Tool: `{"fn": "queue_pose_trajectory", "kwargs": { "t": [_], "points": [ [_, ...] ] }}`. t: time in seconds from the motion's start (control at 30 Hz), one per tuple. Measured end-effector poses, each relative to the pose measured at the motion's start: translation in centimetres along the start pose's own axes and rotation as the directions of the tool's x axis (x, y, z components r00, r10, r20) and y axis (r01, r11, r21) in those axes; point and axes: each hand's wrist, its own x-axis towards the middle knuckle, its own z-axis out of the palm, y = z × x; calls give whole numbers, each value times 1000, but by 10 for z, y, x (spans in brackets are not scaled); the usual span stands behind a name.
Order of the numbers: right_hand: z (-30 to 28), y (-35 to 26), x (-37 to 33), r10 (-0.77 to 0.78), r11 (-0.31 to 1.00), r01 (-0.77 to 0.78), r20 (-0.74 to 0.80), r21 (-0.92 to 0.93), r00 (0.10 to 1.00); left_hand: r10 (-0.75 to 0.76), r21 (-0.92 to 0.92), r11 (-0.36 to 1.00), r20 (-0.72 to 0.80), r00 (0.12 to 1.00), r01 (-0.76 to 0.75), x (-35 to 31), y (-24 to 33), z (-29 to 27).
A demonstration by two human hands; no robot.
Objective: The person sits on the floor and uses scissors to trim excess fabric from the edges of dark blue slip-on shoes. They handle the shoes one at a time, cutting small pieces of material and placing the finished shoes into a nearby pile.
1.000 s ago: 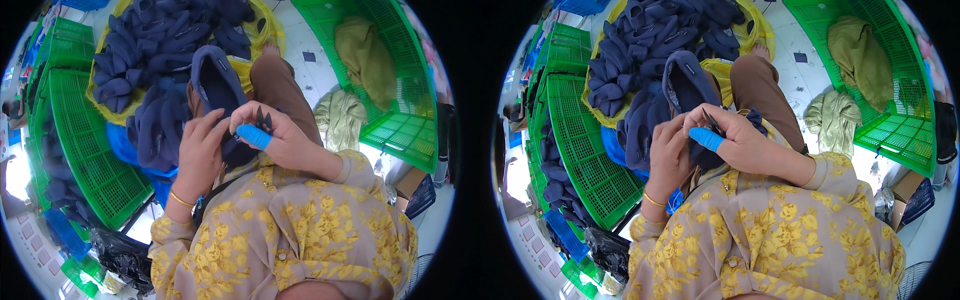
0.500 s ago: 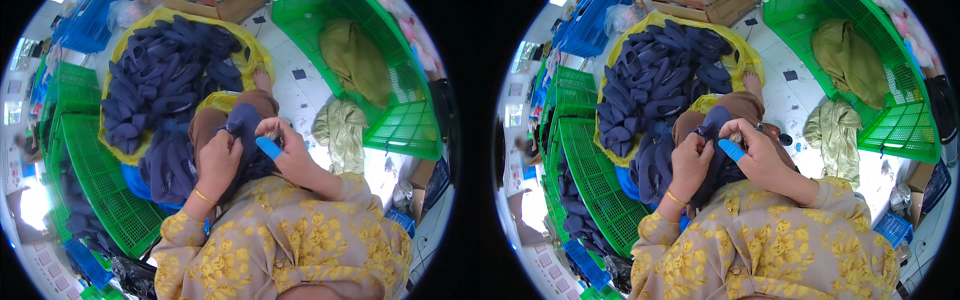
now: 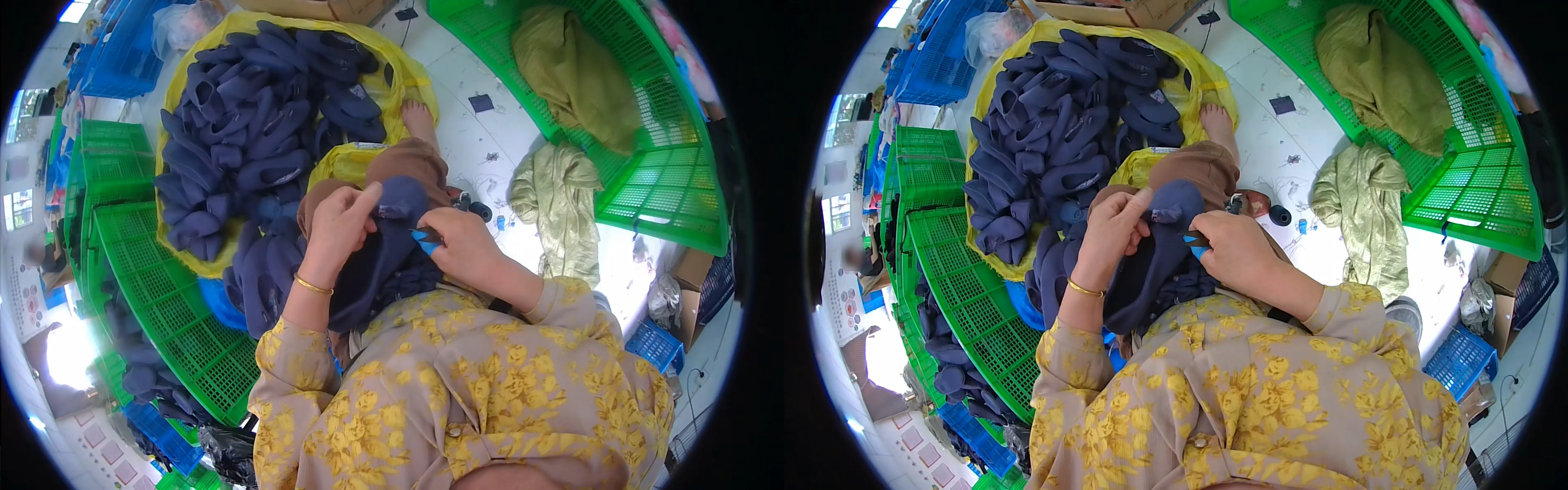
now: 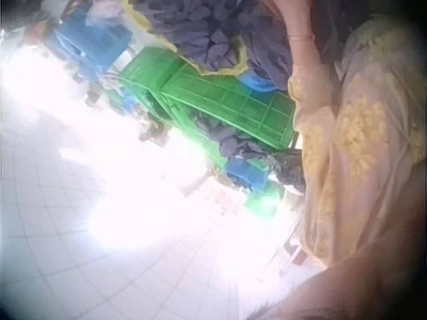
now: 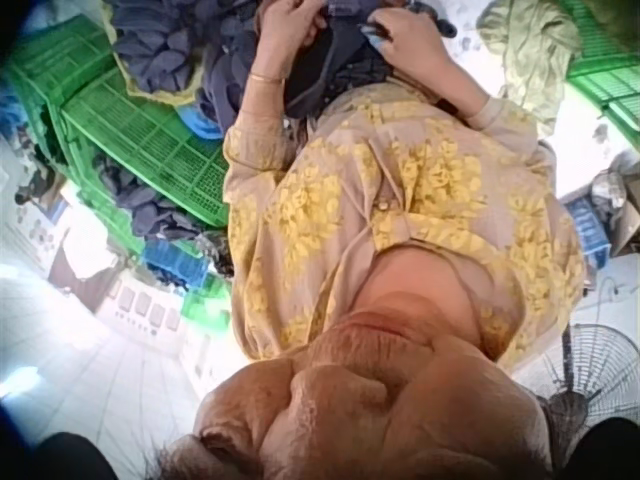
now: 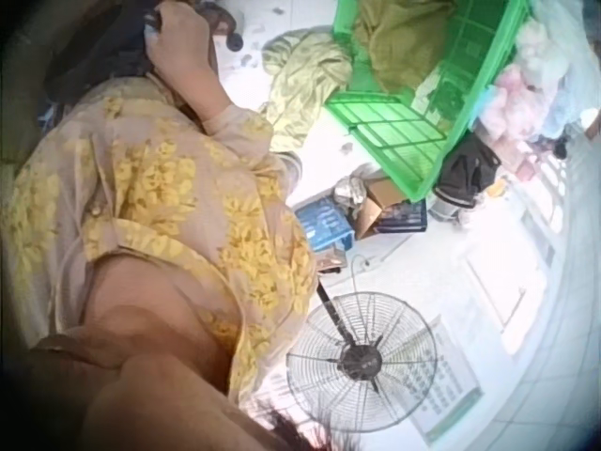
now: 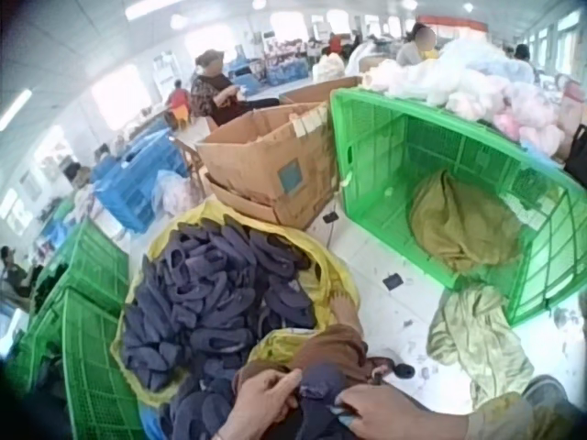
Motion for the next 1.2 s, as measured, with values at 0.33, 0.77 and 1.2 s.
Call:
{"fn": "queue_pose_trajectory", "kwargs": {
  "t": [0.33, 0.77, 1.2],
  "points": [
    [-13, 6, -12, 30, 989, -34, 31, 144, 999, 388, -227, 907, 123, 913, -355, 1, -43, -15],
    [-4, 5, -20, -10, 994, 7, 26, 109, 1000, 487, 478, 776, -38, 873, -412, 20, -30, 22],
    [-9, 11, -53, -64, 994, 54, 99, 99, 993, 684, 741, 296, 275, 675, -603, 8, -17, 31]
  ]
}}
